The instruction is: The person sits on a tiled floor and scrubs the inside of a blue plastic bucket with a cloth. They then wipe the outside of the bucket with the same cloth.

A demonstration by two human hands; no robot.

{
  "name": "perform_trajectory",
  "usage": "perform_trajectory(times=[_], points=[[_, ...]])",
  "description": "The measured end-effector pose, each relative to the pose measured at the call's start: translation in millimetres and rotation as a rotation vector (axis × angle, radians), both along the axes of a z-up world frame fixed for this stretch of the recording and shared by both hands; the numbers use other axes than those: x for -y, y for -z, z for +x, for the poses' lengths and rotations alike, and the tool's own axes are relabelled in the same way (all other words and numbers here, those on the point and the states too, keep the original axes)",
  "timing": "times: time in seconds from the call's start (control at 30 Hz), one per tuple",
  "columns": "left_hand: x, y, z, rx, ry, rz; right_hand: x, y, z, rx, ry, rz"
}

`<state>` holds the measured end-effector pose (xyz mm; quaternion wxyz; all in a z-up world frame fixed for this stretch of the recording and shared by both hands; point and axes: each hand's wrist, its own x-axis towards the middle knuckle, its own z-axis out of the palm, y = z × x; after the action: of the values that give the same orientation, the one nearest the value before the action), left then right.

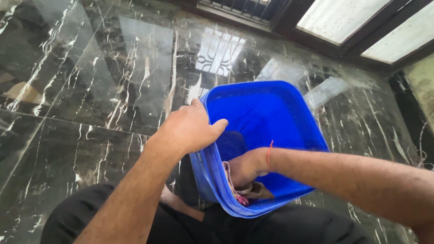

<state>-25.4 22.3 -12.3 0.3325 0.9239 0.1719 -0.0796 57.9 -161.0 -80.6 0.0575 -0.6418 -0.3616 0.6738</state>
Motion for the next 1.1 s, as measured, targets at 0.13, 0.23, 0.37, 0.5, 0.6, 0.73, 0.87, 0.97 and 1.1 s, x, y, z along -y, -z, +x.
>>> perform_trajectory(times=[0.13,0.23,0.37,0.5,0.6,0.73,0.87,0.97,1.1], points=[[5.4,-8.3,3.4,0.140,-0.076,-0.122,-0.8,-7.3,-7.6,0.165,0.000,0.129],[12.3,-10.5,7.3,0.312,-0.175,-0.216,-9.7,-10.6,-8.1,0.122,0.222,0.240],[12.7,-15.6,10.2,0.476,-0.131,-0.436,-26.4,-23.9,-4.7,0.102,0.476,0.444],[6.2,-19.5,10.8,0.474,-0.078,-0.535,-35.5,-30.1,-0.2,0.174,0.691,0.536],[4.6,-21.7,9.5,0.477,-0.061,-0.522,-36.4,-14.4,-2.2,0.097,0.826,0.567],[9.1,-25.2,10.0,0.484,-0.072,-0.570,-23.4,34.0,-17.2,0.035,0.860,0.460],[10.8,-22.9,7.6,0.595,-0.029,-0.596,-1.7,85.1,-27.2,-0.241,0.815,0.467],[6.7,-20.6,6.4,0.661,-0.015,-0.609,8.4,101.4,-11.5,0.127,0.391,0.574],[10.5,-21.1,5.9,0.766,0.016,-0.622,33.4,93.7,12.0,0.352,0.171,0.234]])
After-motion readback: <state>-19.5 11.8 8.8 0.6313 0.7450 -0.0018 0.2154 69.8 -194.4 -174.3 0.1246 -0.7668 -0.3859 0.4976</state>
